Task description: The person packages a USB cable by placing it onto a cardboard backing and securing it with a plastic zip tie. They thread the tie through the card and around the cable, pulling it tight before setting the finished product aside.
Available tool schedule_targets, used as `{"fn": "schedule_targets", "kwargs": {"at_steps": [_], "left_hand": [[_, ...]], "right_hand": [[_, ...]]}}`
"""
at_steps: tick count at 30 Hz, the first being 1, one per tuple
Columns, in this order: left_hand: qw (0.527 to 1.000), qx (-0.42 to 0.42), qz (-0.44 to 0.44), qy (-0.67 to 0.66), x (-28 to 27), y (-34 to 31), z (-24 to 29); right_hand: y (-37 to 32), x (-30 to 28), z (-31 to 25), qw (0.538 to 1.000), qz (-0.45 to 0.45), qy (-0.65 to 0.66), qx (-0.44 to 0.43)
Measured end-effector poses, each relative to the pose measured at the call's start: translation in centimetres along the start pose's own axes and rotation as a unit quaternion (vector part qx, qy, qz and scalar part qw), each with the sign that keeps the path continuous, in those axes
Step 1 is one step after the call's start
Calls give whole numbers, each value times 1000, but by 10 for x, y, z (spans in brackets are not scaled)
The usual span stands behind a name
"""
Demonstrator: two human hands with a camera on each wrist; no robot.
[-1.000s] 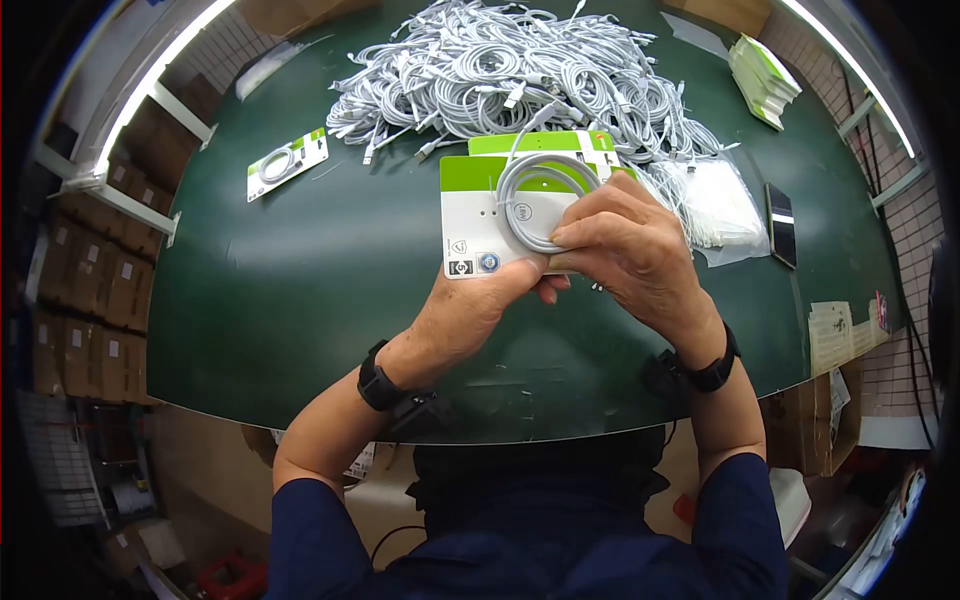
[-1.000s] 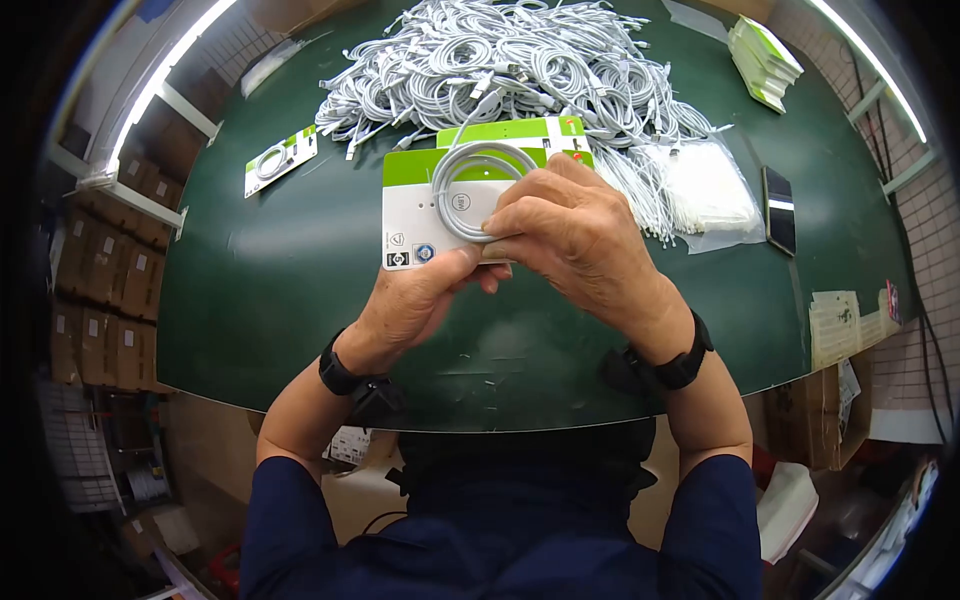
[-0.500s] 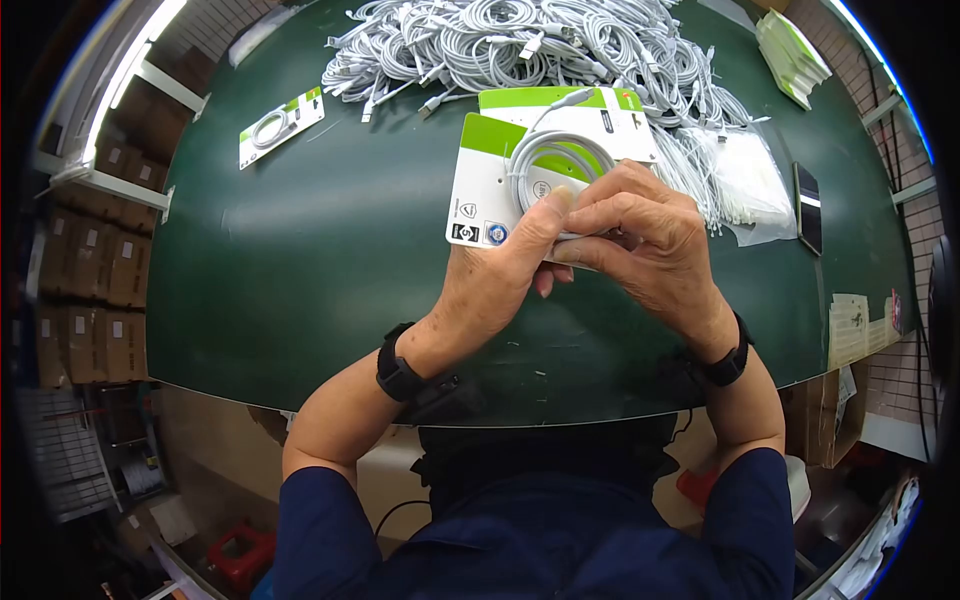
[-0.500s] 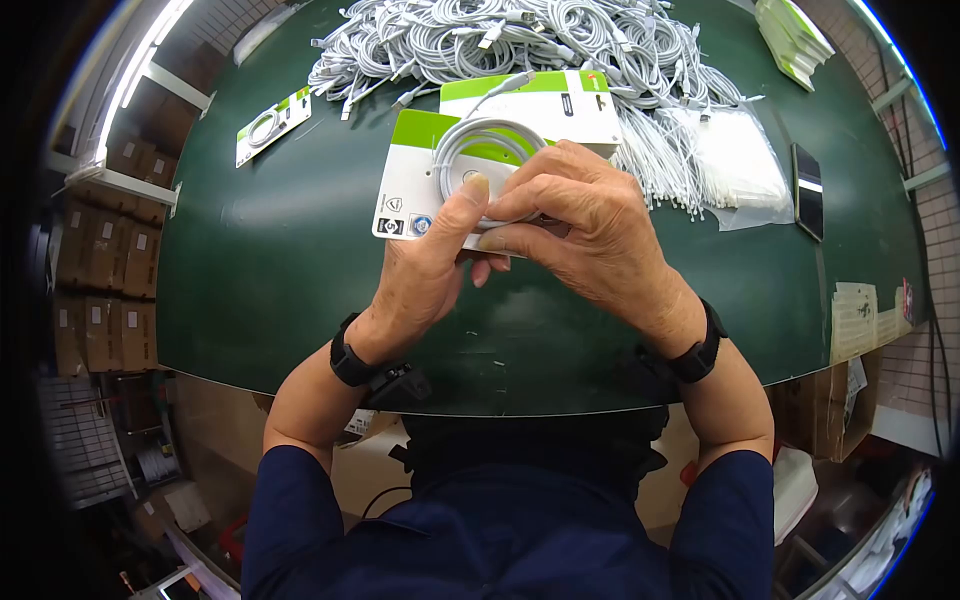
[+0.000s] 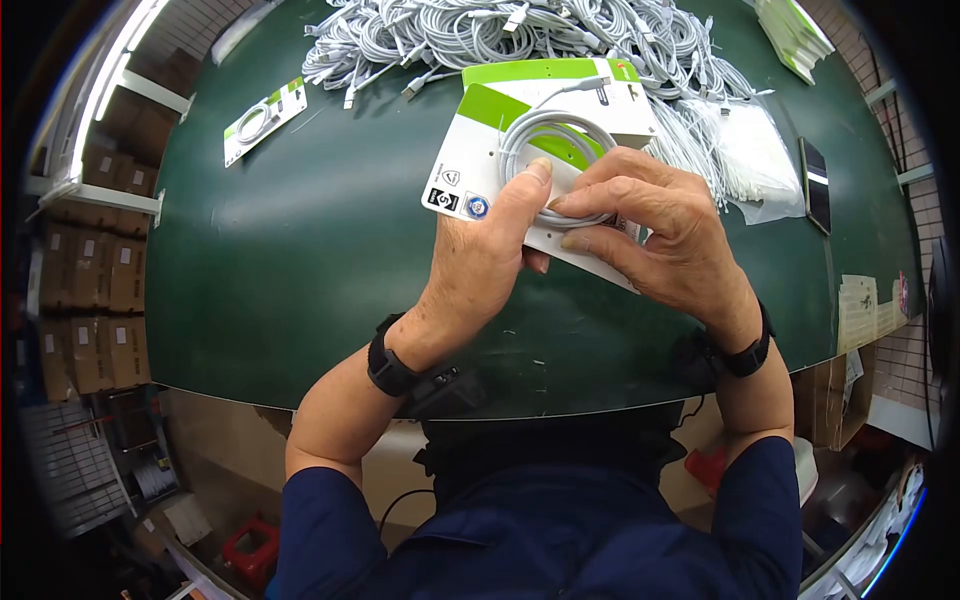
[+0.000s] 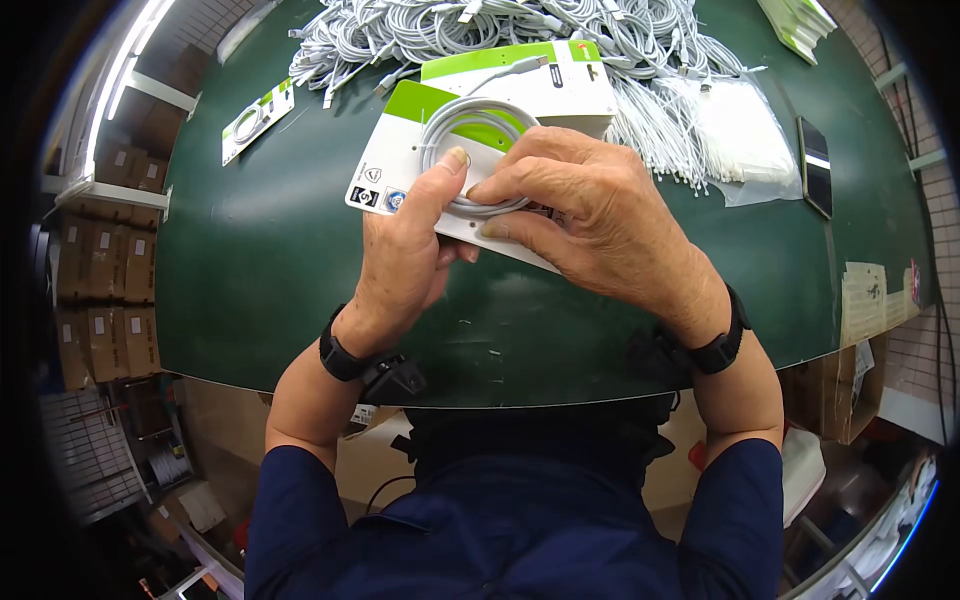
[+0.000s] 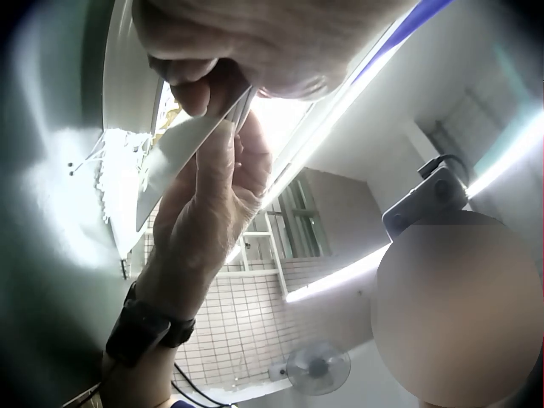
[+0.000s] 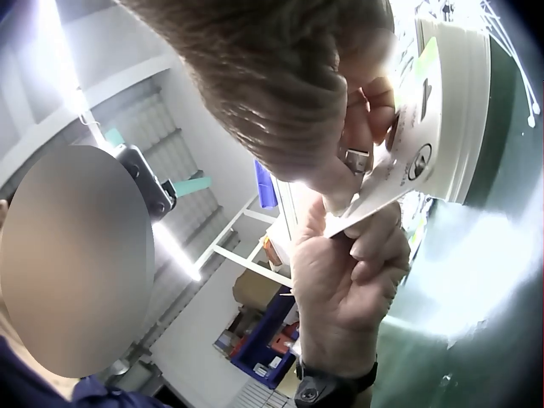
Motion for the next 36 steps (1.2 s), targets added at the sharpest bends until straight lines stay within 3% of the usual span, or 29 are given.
{"fn": "schedule_targets", "kwargs": {"at_steps": [10,13,36], "left_hand": [[999,-34,-18,32,-5,-3,-6],[998,-16,-48,29,-3,-3,-3],[994,80,-19,77,-6,-1,12]], "right_hand": [[0,4,0,999,-30,11,19],[-1,5,-2,1000,-20,6,3],[-4,15,-7,1000,-10,-14,-5]]}}
Point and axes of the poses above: each hand's wrist, its own y-axis towards the middle knuckle, its own x-axis out of the palm, z = x × y, the point moved 8 cm from there along y, towards the middle knuckle, and after that the axes turned 7 degrees about x, right-handed, at the moved point
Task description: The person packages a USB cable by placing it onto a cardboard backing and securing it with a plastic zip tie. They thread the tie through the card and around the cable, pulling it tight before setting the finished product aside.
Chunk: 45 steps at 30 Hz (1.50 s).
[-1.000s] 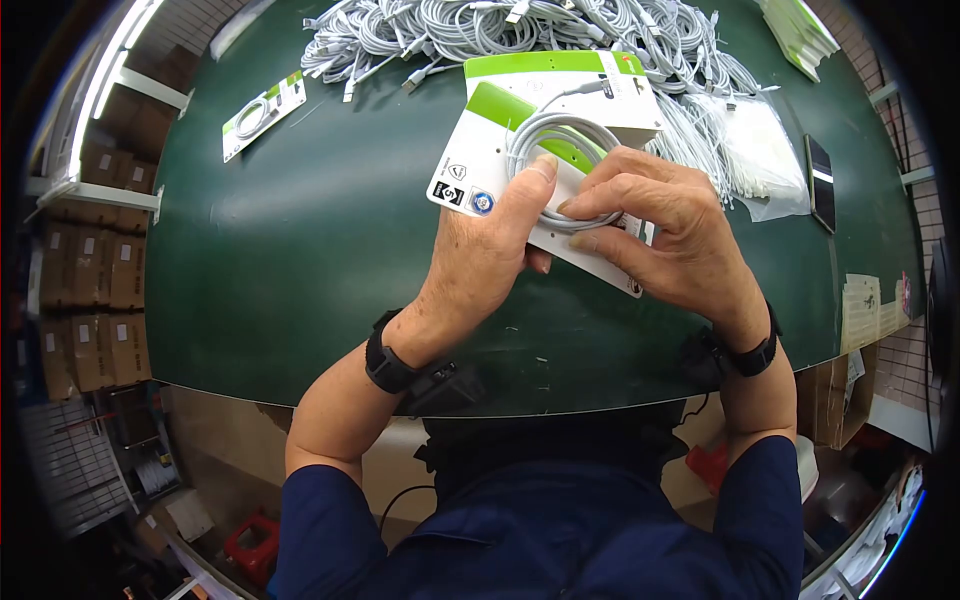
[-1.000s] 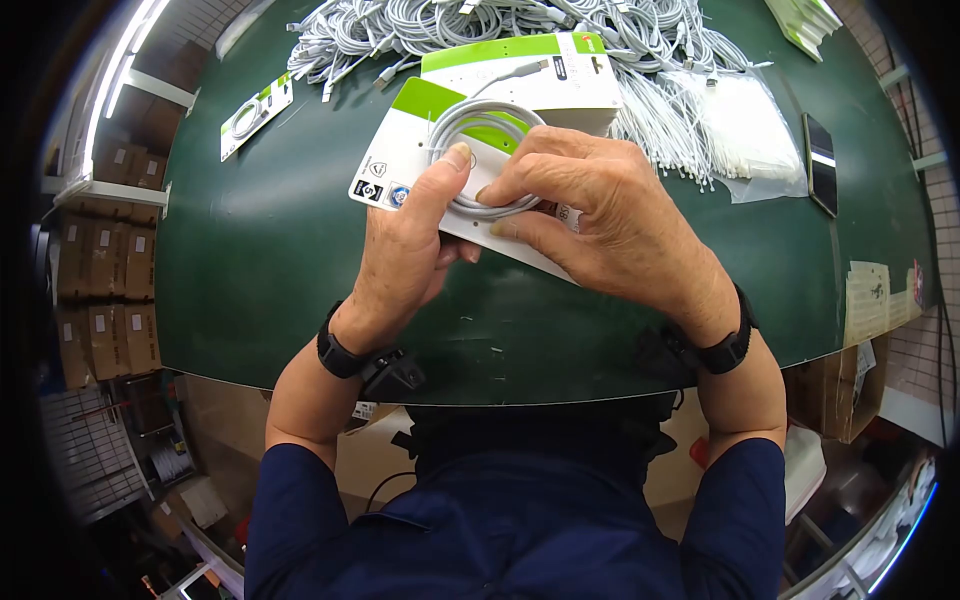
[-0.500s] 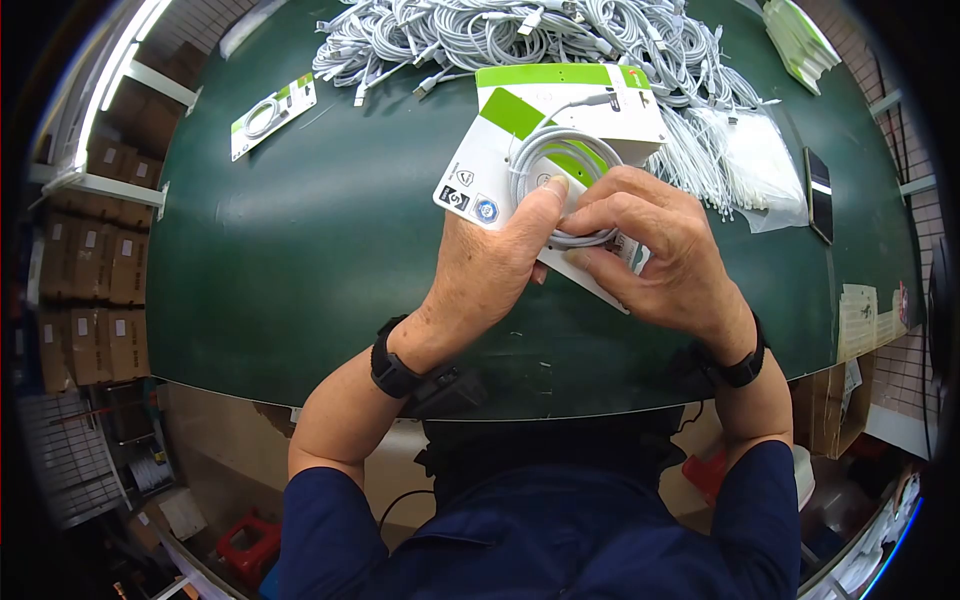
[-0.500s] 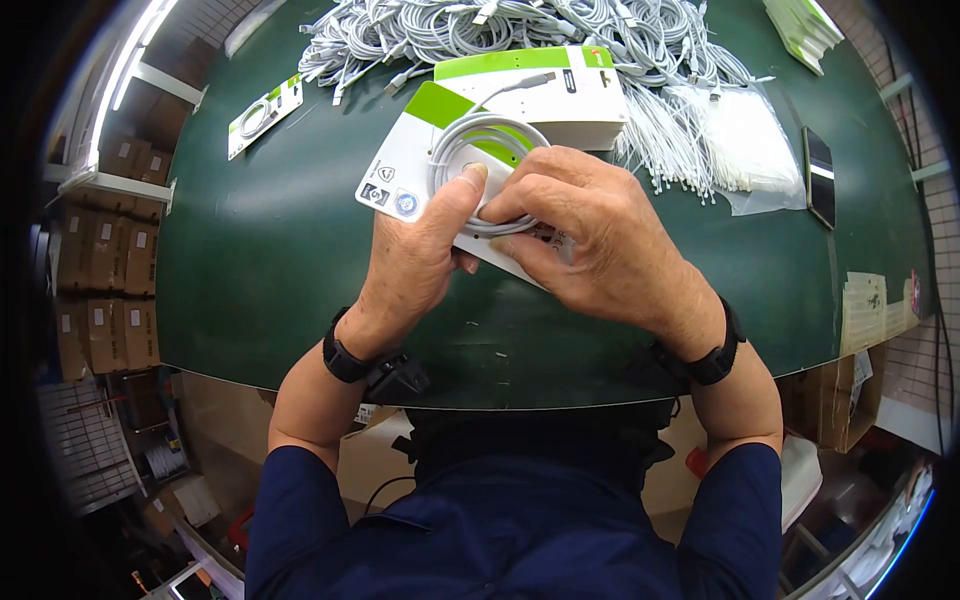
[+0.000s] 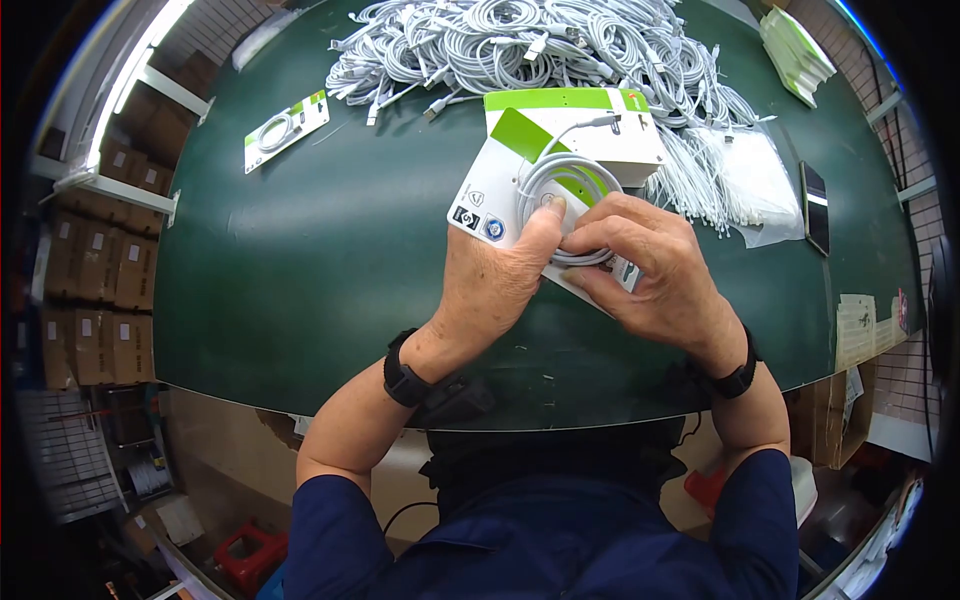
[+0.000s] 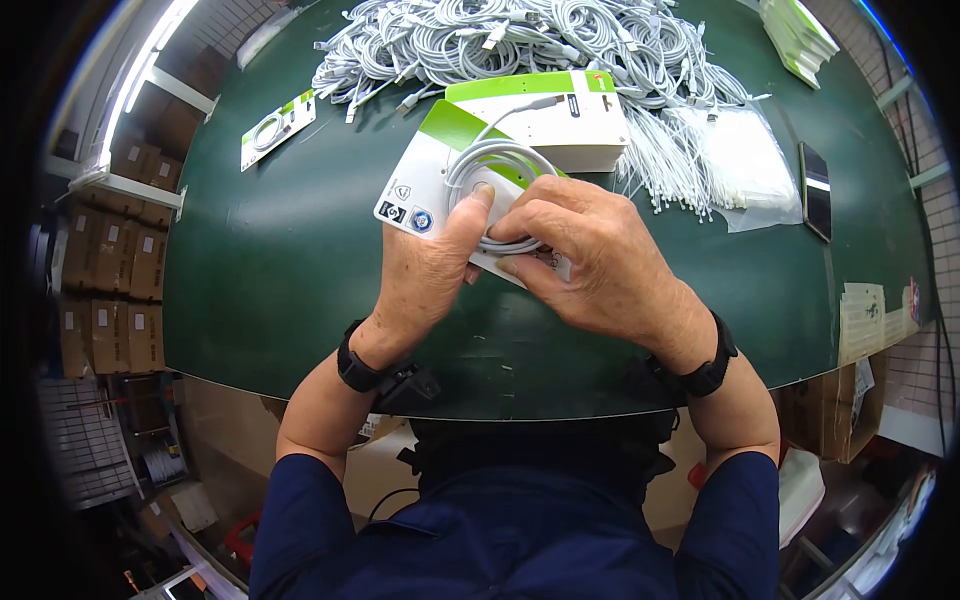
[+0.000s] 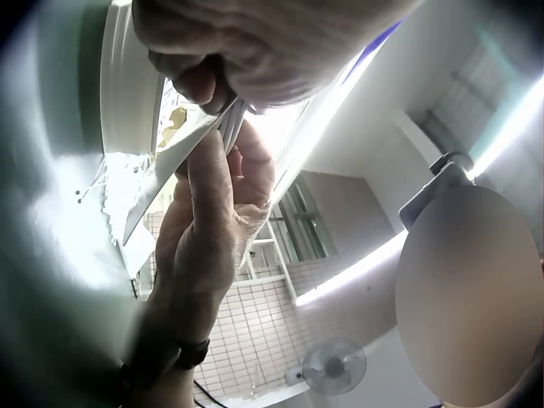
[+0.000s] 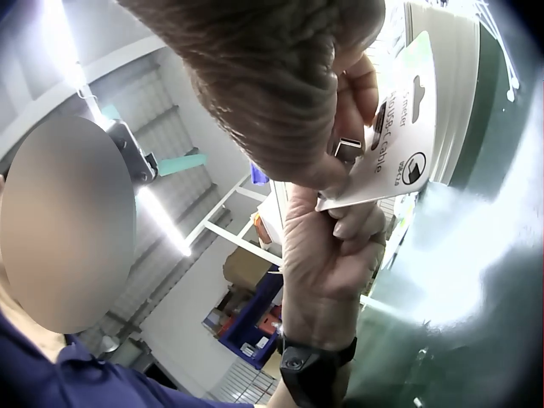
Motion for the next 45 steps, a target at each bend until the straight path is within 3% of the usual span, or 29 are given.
{"fn": "schedule_targets", "kwargs": {"at_steps": [8,14,19,20,22,25,29,35,45], "left_hand": [[999,-9,33,20,-8,0,-2],[997,0,61,37,-11,-2,2],[990,69,101,67,-25,10,23],[990,83,103,55,-27,12,27],[987,109,110,34,-31,23,35],[985,134,106,9,-33,35,41],[985,108,135,-6,-37,38,30],[987,88,129,-26,-42,33,3],[990,63,121,-33,-46,29,-7]], "right_hand": [[-1,0,-10,990,37,-106,-81],[-4,-6,-17,985,67,-112,-112],[-6,-70,-25,954,223,-111,-165],[-6,-85,-16,950,254,-135,-123],[-1,-108,24,973,209,-91,42],[-9,-112,76,974,55,-126,181],[-19,-82,94,973,-71,-180,128],[-18,-50,117,955,-134,-225,140],[-20,-37,113,953,-135,-236,131]]}}
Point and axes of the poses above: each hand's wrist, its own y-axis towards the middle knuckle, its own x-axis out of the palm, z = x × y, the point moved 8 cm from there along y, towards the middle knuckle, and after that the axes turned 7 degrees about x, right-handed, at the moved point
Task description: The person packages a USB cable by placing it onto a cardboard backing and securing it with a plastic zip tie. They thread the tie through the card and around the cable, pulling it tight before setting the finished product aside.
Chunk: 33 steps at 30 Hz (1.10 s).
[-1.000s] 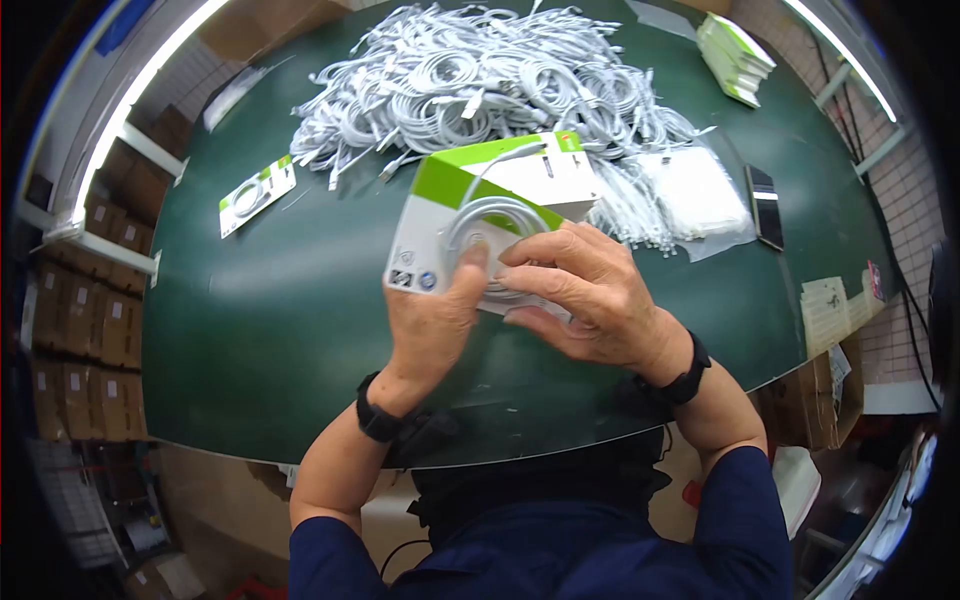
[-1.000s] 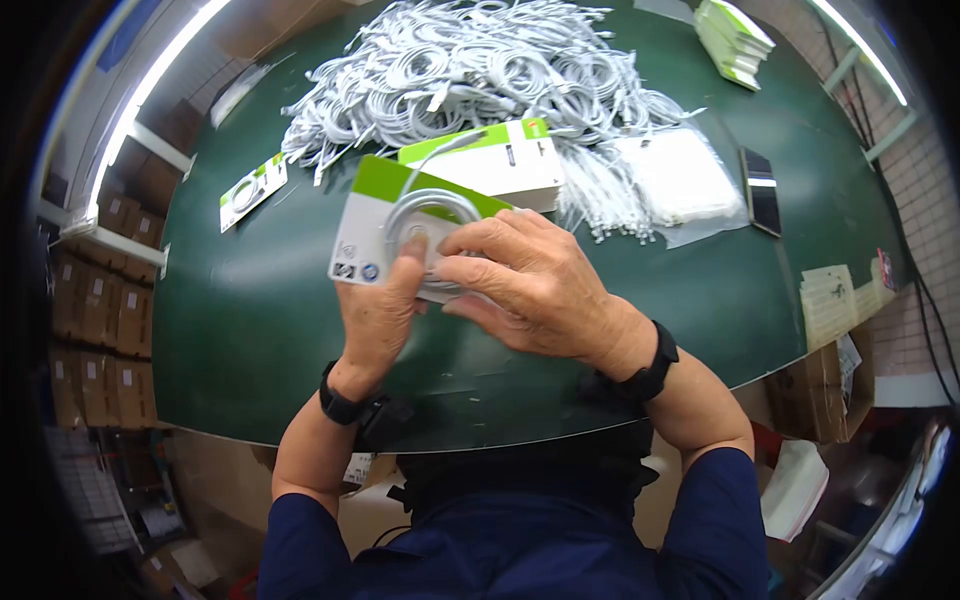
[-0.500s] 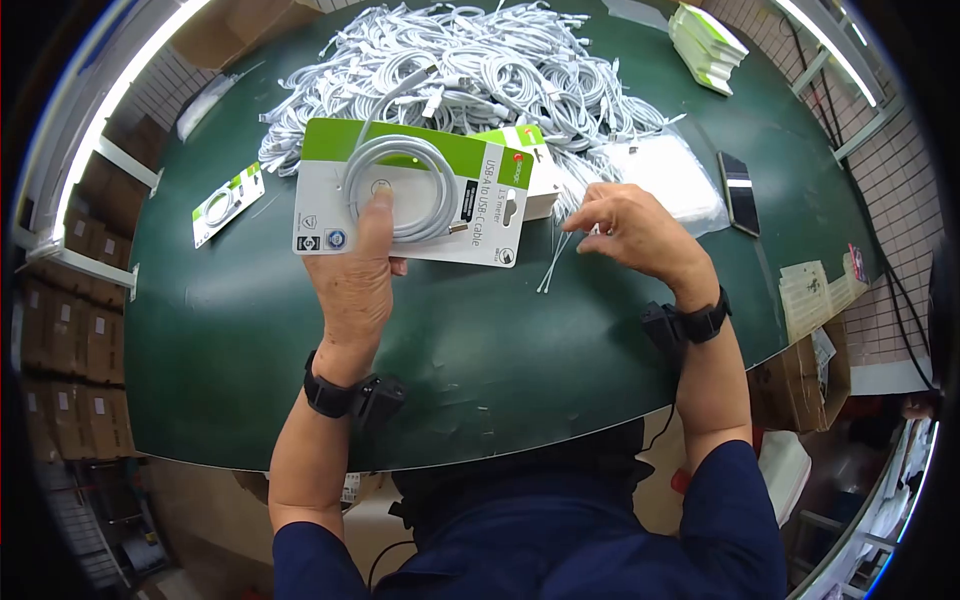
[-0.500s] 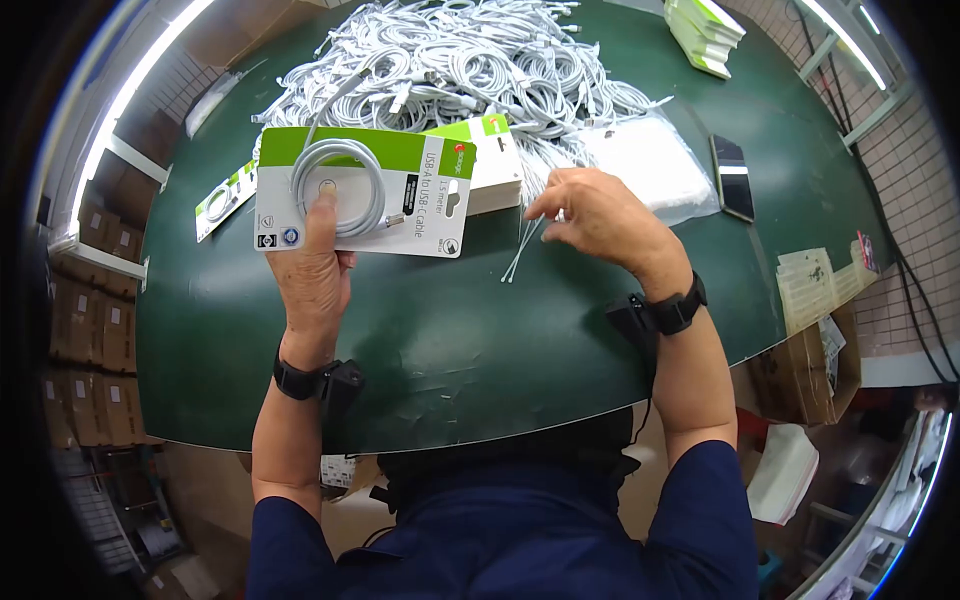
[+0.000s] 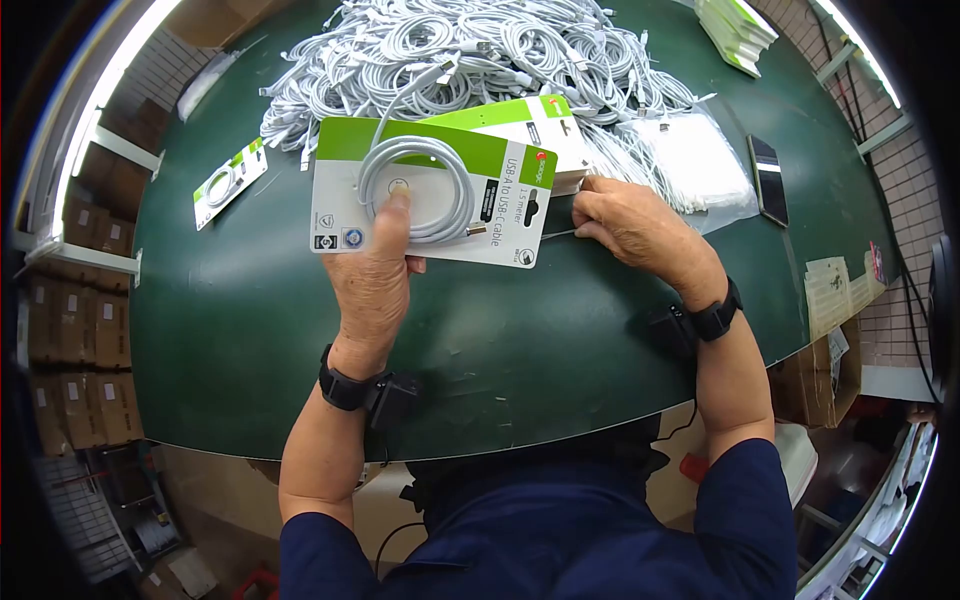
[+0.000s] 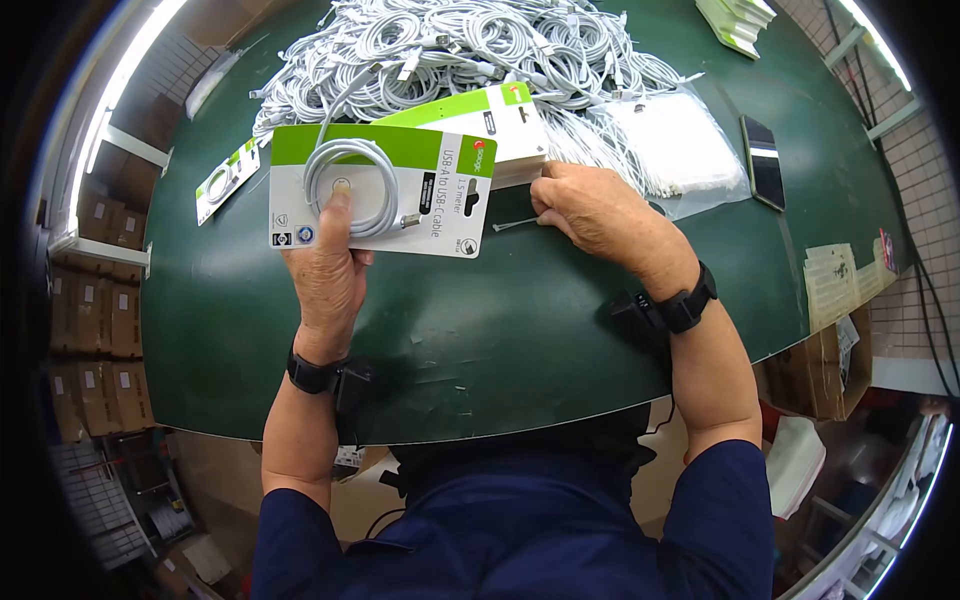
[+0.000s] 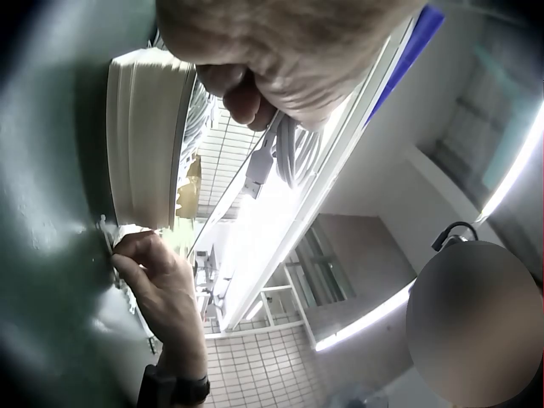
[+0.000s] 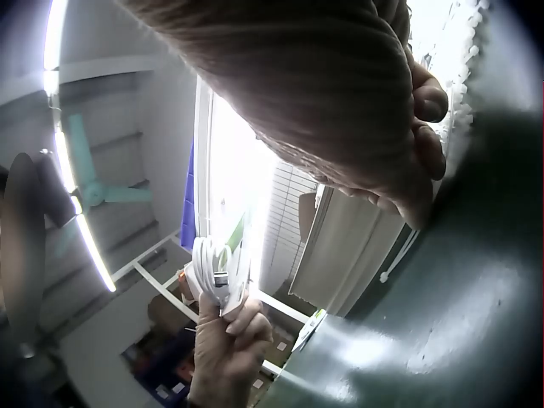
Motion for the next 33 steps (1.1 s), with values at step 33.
{"fn": "schedule_targets", "kwargs": {"at_steps": [33], "left_hand": [[782,437,-386,220,70,-76,92]], "right_hand": [[-29,-95,-19,927,287,223,-91]]}}
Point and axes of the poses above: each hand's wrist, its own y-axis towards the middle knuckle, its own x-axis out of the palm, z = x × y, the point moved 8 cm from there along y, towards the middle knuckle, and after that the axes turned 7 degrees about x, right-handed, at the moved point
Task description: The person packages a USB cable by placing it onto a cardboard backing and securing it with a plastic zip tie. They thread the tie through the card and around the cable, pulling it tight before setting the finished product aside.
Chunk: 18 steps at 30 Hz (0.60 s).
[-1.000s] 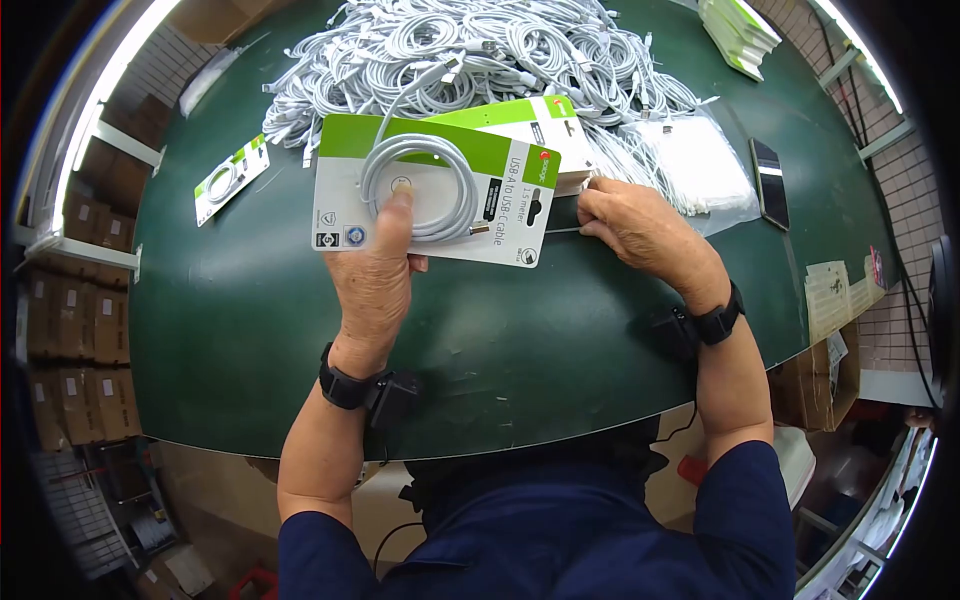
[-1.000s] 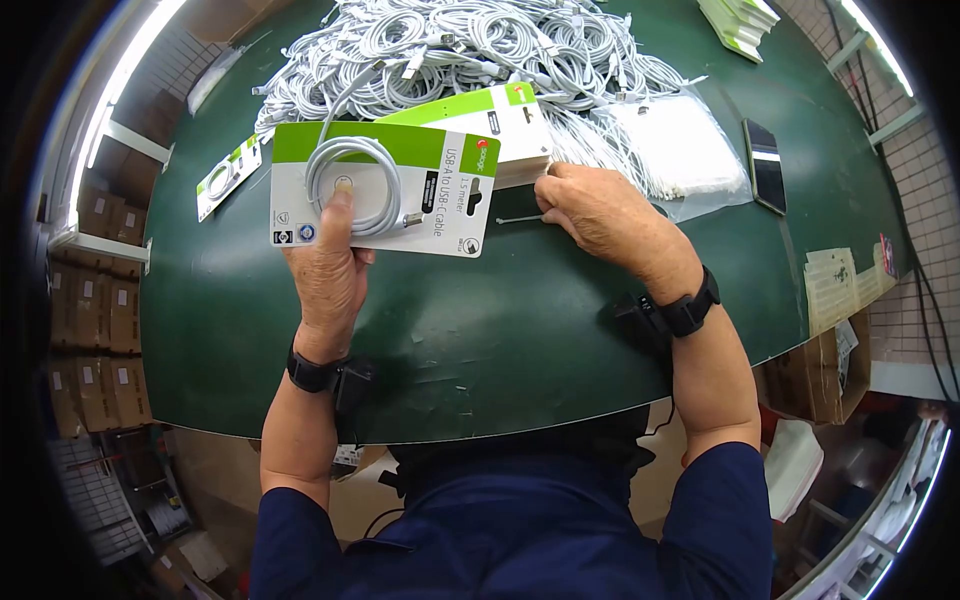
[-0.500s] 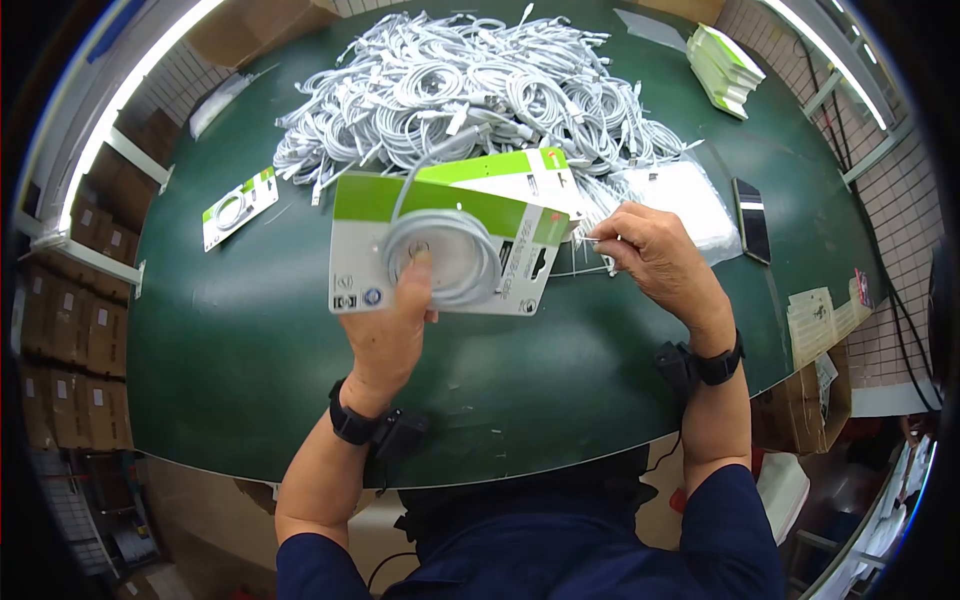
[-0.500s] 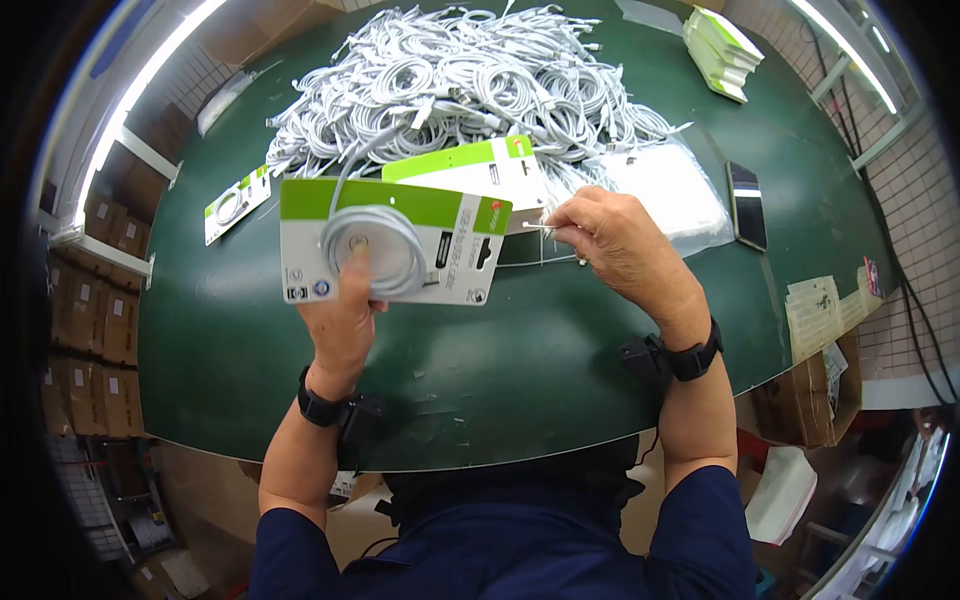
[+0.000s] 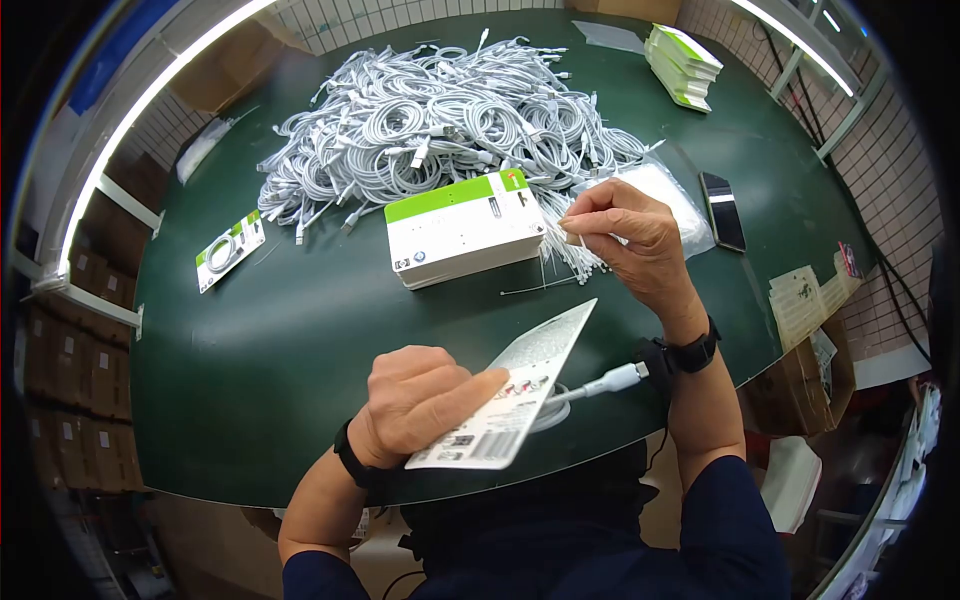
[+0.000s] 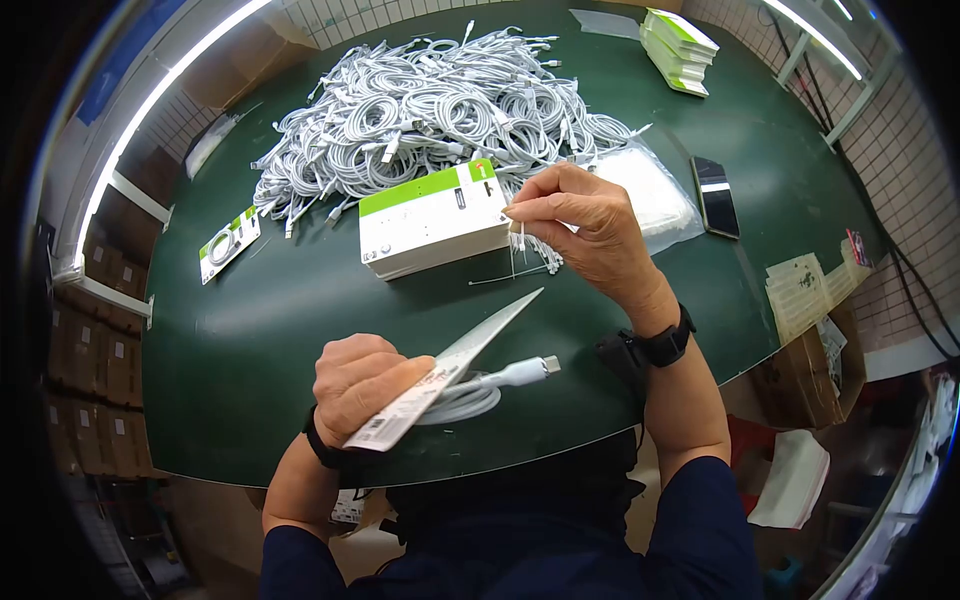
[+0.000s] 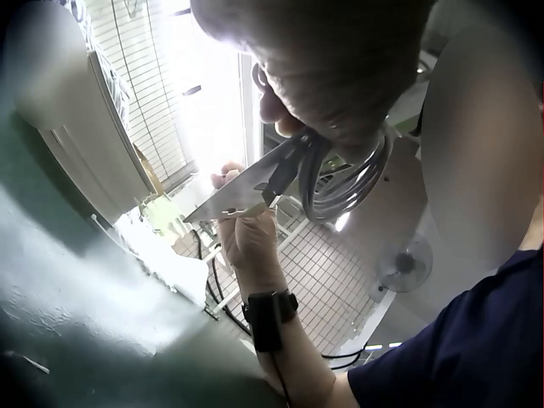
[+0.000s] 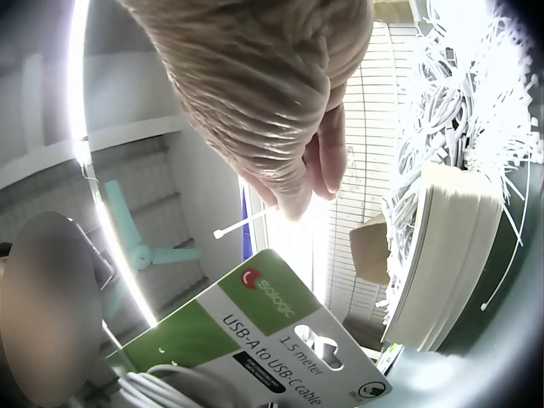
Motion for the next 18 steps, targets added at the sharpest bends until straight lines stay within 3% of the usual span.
{"fn": "schedule_targets", "kwargs": {"at_steps": [6,18], "left_hand": [[996,59,-60,34,15,-4,11],[992,114,-37,39,20,-3,19]], "right_hand": [[-4,9,-5,997,-46,56,-11],[-3,23,-45,988,-77,131,-27]]}}
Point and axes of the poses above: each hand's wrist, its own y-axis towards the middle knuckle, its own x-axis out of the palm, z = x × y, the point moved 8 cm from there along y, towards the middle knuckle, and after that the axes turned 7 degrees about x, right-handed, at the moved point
